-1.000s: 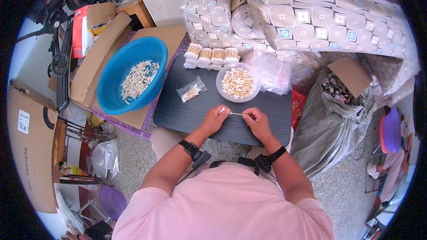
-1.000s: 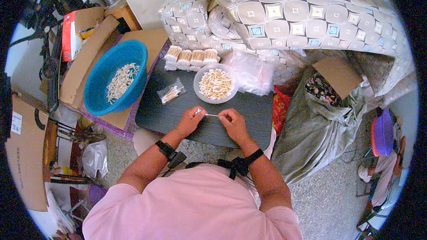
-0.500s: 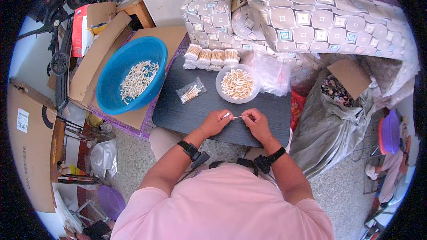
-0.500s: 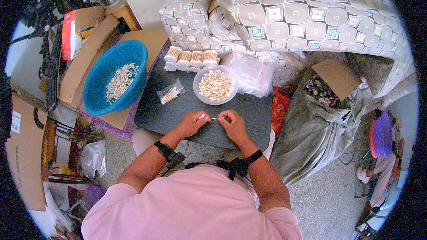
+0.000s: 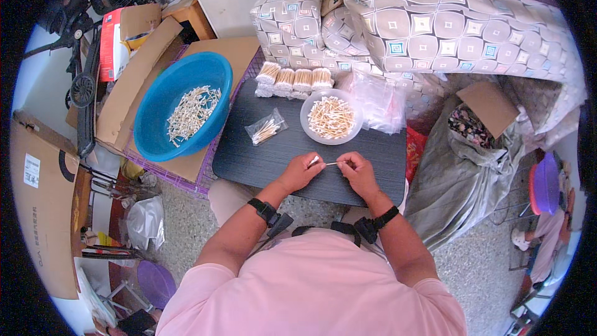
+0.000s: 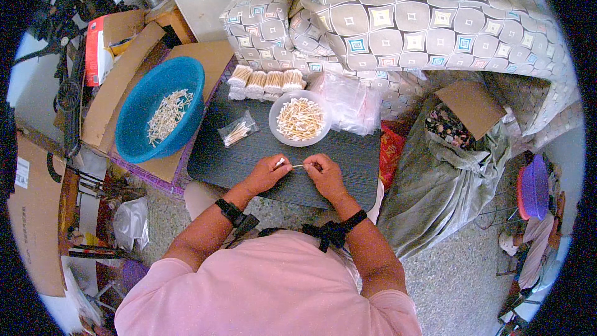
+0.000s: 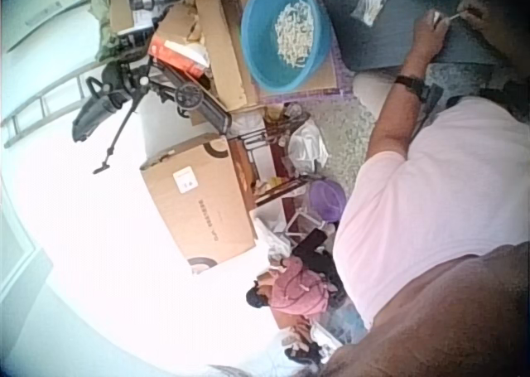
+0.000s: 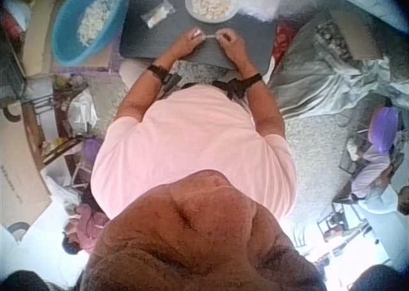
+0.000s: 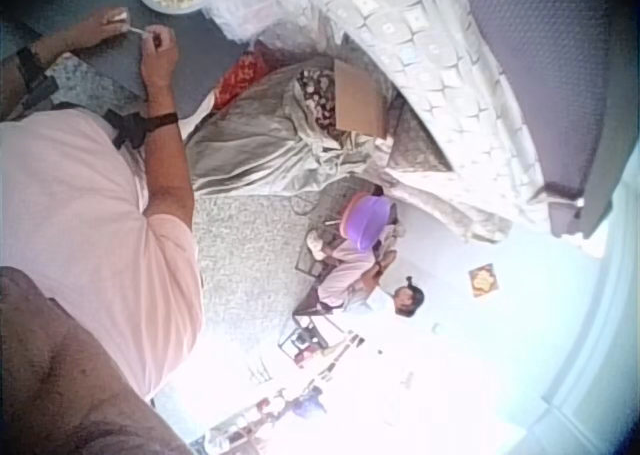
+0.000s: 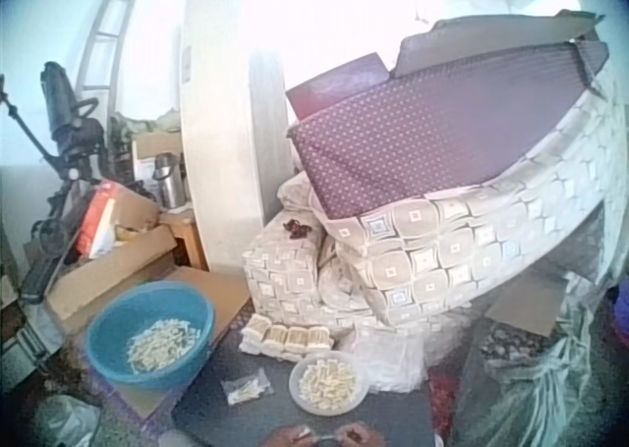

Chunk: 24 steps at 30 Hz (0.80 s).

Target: Packaging small white cotton swabs into plastic bags at a workstation.

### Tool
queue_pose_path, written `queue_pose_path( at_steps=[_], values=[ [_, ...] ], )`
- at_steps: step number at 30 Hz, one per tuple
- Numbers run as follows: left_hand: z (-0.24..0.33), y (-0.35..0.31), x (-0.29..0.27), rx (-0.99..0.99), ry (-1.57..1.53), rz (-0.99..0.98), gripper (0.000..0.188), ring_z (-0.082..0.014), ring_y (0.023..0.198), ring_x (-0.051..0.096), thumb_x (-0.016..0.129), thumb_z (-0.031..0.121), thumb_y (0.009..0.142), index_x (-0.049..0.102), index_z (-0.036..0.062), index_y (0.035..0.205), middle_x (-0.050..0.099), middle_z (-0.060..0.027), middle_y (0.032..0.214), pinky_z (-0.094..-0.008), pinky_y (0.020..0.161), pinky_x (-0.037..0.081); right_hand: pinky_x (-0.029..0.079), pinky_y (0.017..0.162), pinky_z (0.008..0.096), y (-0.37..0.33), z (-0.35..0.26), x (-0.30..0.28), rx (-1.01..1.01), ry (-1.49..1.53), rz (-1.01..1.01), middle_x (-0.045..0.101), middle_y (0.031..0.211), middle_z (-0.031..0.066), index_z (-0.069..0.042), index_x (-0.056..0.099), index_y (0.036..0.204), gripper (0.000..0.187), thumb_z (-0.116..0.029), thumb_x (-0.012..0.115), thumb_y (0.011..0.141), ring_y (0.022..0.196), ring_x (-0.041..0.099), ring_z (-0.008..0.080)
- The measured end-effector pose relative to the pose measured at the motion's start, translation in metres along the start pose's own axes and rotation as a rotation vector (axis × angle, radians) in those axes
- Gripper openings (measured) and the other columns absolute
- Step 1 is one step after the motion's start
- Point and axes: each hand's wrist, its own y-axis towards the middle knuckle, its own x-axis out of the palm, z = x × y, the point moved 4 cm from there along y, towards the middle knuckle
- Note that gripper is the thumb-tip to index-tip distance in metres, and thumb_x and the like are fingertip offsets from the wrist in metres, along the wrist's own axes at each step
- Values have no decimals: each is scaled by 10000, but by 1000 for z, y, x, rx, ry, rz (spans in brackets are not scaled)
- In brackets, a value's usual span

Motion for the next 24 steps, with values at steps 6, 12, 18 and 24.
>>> queue_pose_path(
  at_steps=[6,12,18,24],
  values=[
    [1,1,0,14,6,10,211,-252,658,590,656,257,881,597,55,901,617,-108,721,-368,623,461,476,662,279,0,1,0,-15,-3,6,607,837,41,-50,654,941,119,-133,676,858,728,578,129],
    [6,2,3,-2,11,-5,210,-241,661,591,651,252,885,600,50,906,616,-117,727,-360,629,465,468,587,255,0,2,-2,52,111,-6,592,809,17,-44,641,943,103,-114,664,871,649,559,92],
    [3,1,3,-40,3,10,198,-238,676,596,647,236,887,595,45,905,619,-126,741,-359,637,467,462,574,244,0,-1,0,33,97,18,587,795,14,-37,636,942,100,-107,663,876,634,554,86],
    [5,2,2,-8,10,22,195,-249,692,609,641,239,888,598,50,907,630,-126,755,-368,649,474,456,564,244,0,0,0,25,97,25,588,776,15,-37,639,944,100,-109,661,879,620,550,85]
  ],
)
